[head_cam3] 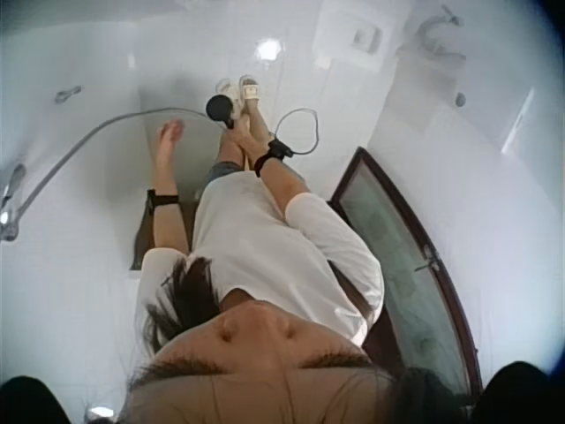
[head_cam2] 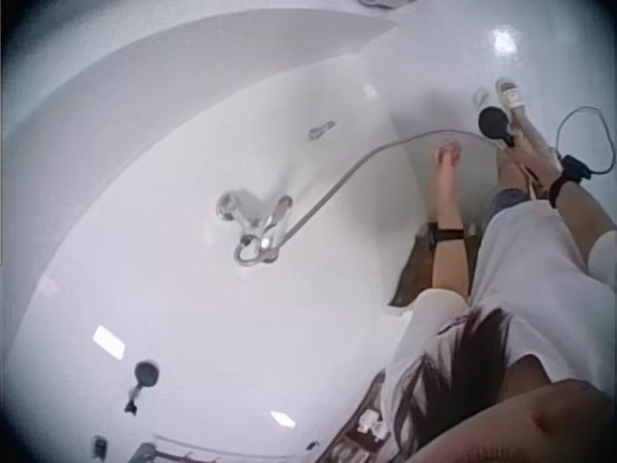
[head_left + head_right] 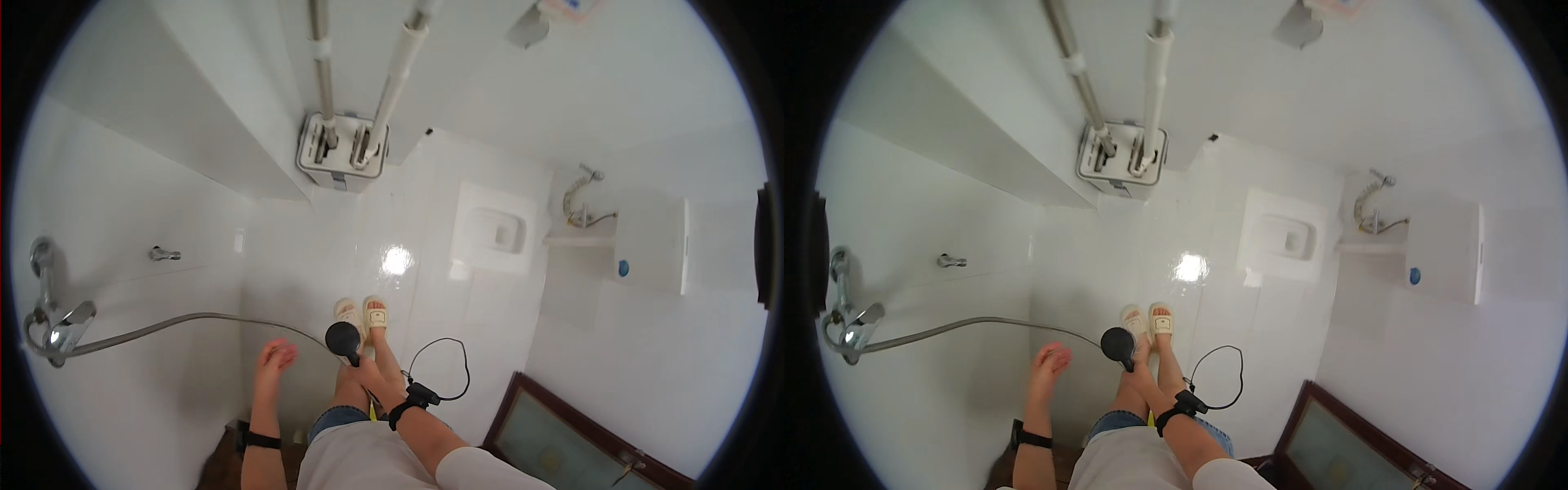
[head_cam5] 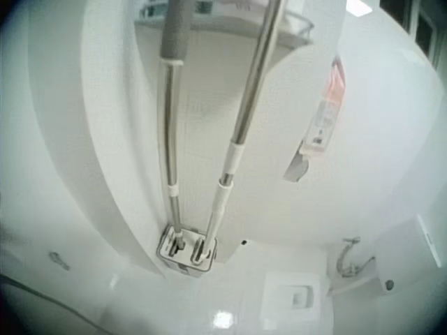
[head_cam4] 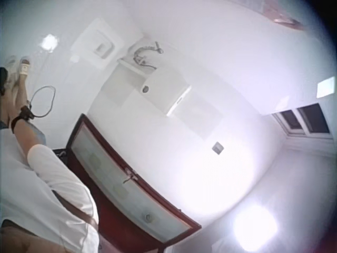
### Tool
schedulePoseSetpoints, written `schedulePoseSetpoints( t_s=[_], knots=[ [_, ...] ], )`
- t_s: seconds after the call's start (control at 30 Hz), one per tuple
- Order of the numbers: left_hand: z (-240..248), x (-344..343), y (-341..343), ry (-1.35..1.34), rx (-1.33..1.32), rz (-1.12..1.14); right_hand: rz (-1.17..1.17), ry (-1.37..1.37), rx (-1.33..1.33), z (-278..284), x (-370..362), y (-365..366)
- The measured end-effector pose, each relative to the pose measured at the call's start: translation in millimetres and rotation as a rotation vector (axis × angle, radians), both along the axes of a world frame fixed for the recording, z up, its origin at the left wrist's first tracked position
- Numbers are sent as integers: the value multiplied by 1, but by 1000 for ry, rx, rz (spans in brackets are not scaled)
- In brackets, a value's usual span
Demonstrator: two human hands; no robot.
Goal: Cleaning the bathroom floor and scrubbing the squat toilet.
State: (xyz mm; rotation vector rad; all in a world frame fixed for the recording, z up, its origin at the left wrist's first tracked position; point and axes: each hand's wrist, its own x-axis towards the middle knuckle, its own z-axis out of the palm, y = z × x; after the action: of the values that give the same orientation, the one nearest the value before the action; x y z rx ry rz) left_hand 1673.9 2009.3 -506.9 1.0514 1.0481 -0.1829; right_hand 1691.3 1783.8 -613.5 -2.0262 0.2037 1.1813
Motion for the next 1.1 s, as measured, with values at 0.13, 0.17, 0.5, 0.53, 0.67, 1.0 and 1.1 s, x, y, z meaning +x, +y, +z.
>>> schedulePoseSetpoints(
  t_s=[0.13,0.17,0.5,0.53,0.67,1.0,1.1],
  knots=[
    [-37,4,-31,131,-40,-193,-292,56,-64,-18,-13,-7],
    [-41,6,-39,170,-44,-258,-336,41,-79,-24,-16,-11],
    [-78,23,-86,244,-53,-467,-470,159,98,-74,-33,-23],
    [-81,23,-88,241,-61,-482,-472,164,95,-76,-33,-24],
    [-97,15,-87,264,-38,-568,-590,221,217,-61,-13,-20],
    [-110,33,-113,183,-1,-672,-766,185,-14,-69,-9,-14],
    [-108,41,-118,192,-23,-693,-806,274,-66,-86,-12,-25]
  ],
)
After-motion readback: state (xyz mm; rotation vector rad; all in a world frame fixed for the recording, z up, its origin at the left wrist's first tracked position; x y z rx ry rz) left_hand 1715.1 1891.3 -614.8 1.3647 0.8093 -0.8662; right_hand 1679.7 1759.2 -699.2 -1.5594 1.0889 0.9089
